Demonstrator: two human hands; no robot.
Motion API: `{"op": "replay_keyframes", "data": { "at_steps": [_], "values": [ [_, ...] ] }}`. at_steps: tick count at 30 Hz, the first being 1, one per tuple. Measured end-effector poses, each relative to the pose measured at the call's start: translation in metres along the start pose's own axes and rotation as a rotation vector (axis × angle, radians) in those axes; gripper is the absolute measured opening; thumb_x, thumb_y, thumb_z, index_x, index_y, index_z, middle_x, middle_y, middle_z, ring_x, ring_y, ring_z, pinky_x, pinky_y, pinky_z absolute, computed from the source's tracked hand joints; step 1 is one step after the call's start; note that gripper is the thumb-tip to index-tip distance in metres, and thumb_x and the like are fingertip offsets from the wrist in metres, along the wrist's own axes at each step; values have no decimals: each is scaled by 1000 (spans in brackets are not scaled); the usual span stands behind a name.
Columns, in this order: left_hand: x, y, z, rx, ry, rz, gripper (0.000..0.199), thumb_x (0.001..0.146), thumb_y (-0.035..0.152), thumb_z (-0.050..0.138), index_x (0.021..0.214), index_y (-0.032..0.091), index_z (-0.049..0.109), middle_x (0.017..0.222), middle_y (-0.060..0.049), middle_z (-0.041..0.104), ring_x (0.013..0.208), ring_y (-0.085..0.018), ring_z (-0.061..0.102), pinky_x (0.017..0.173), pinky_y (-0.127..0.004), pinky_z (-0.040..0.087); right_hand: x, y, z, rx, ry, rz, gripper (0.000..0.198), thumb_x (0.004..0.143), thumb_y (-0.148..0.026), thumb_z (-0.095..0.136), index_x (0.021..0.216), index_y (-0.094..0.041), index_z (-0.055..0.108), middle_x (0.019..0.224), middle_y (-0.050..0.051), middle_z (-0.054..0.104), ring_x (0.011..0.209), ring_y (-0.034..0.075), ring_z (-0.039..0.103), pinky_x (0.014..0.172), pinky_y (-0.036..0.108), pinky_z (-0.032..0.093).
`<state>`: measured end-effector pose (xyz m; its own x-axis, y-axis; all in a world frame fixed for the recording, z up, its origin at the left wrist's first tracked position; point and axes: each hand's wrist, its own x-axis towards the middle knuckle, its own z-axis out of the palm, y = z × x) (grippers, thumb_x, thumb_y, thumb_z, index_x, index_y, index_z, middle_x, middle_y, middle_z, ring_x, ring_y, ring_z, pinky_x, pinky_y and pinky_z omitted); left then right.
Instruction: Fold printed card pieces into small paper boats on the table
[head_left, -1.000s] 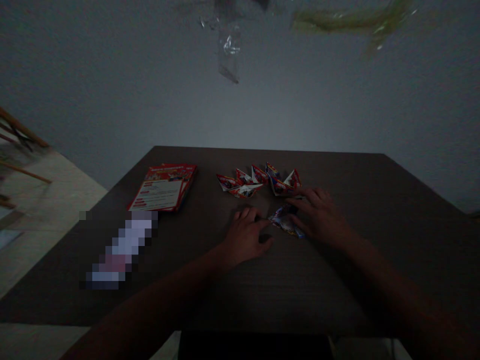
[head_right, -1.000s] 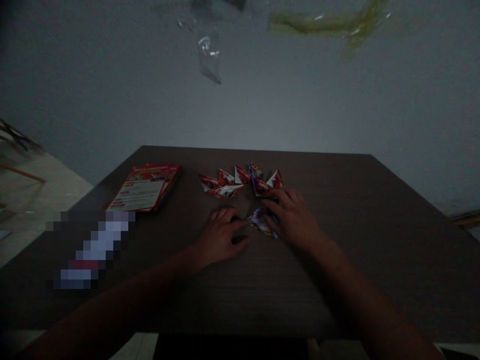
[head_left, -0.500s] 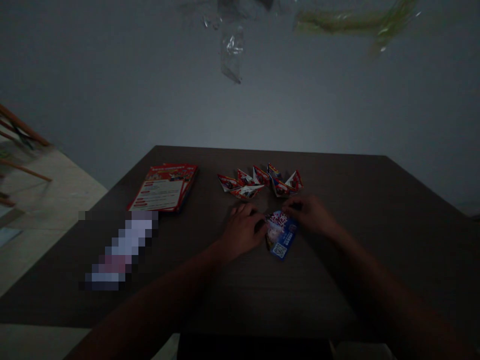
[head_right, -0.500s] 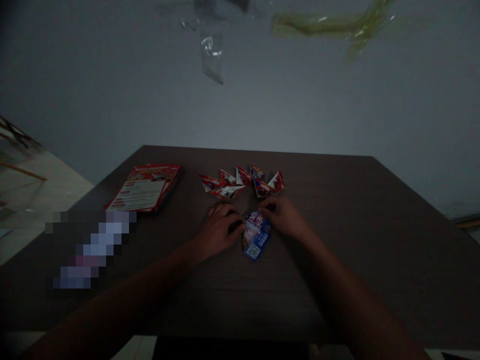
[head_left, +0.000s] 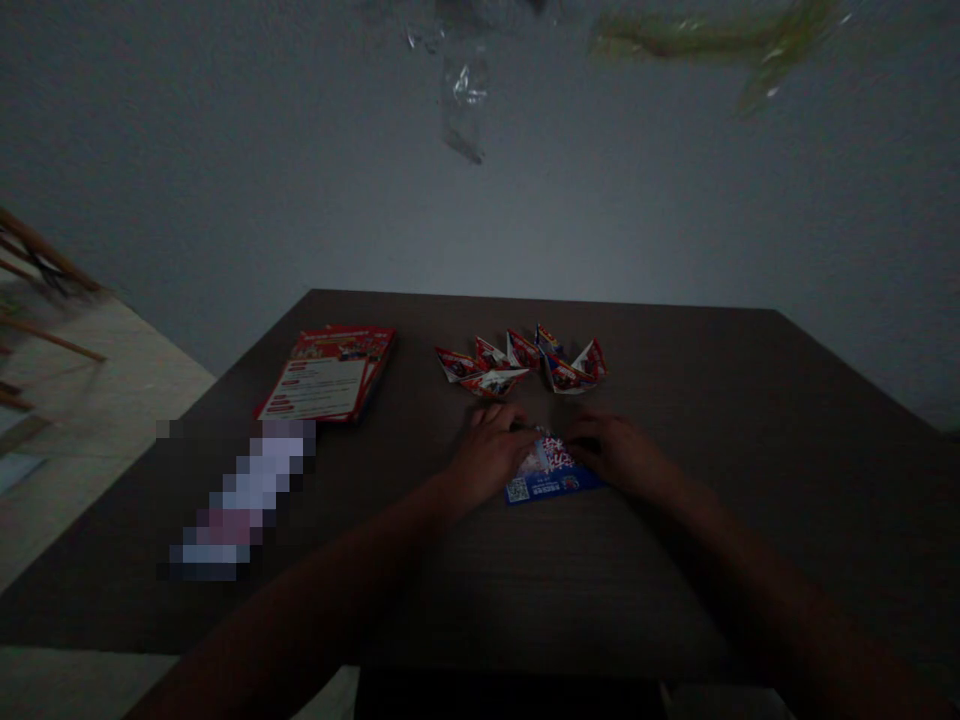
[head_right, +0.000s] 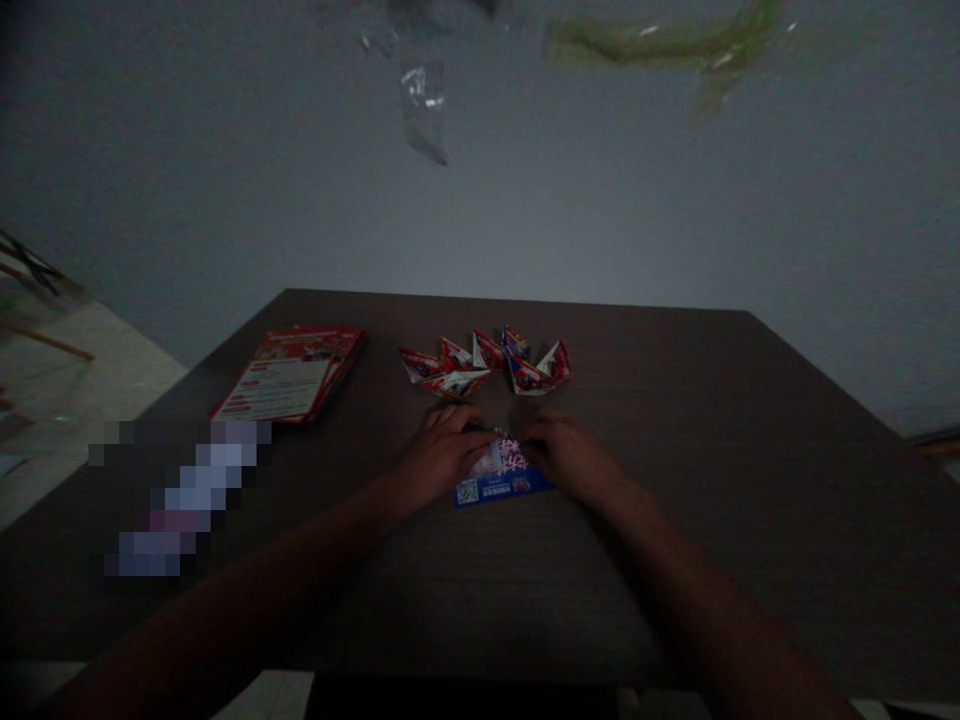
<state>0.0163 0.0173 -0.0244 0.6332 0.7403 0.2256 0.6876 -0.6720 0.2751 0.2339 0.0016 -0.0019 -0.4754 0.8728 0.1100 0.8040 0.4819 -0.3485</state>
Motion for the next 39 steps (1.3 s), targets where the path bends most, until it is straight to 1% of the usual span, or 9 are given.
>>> {"op": "replay_keyframes", "data": {
  "at_steps": [2,5,9,12,14,17,22,32,39],
  "values": [
    [3,-1,1,-3,-44,68,28,89,24,47,112,30,62,111,-4,55,106,-20,47,91,-36,35,-4,-3,1,11,-21,-123,20,84,-14,52,92,-20,70,99,7,66,92,18,60,84,31,46],
    [3,-1,-2,-25,-88,167,29,89,19,46,112,27,62,105,-4,59,101,-18,50,90,-34,36,-12,-7,2,31,-38,-198,25,84,-12,51,99,-21,68,103,6,66,95,17,60,88,31,46],
    [-4,0,-12,-69,-92,216,26,88,29,48,108,24,63,109,-5,59,102,-19,51,94,-35,35,-19,-11,-1,25,-50,-187,23,82,-26,59,104,-21,66,107,8,64,97,19,60,89,33,46],
    [-11,1,-19,-107,-101,225,50,76,50,60,119,24,57,119,-7,55,110,-23,48,97,-38,33,-20,-12,-2,44,-73,-177,36,76,-36,66,108,-20,64,111,10,62,102,21,58,91,34,46],
    [-13,1,-22,-121,-115,220,62,70,57,63,121,24,55,121,-7,54,112,-25,47,98,-39,32,-19,-11,-2,53,-82,-174,39,75,-39,67,109,-20,64,113,10,61,103,22,57,92,35,45],
    [-13,2,-22,-124,-129,222,63,69,56,65,124,26,53,122,-7,54,112,-25,47,98,-40,31,-19,-10,-2,47,-83,-174,35,78,-37,65,108,-20,64,113,10,61,103,22,57,91,36,45],
    [-14,2,-24,-90,-132,244,52,77,51,59,122,25,54,125,-8,53,115,-25,46,99,-39,30,-19,-11,-3,50,-92,-182,35,77,-35,65,109,-20,64,112,10,62,104,22,57,93,36,44],
    [-14,-4,-30,-94,-201,242,54,75,54,59,117,20,57,126,-9,54,114,-25,48,99,-40,31,-19,-11,0,52,-84,-163,37,75,-38,67,107,-19,65,113,10,61,105,24,56,93,37,45],
    [-15,-5,-29,-87,-180,257,67,71,60,60,126,22,50,130,-10,50,115,-28,46,99,-42,31,-19,-13,-2,54,-90,-163,40,76,-40,66,109,-18,64,117,11,60,107,24,55,94,37,44]
  ]
}}
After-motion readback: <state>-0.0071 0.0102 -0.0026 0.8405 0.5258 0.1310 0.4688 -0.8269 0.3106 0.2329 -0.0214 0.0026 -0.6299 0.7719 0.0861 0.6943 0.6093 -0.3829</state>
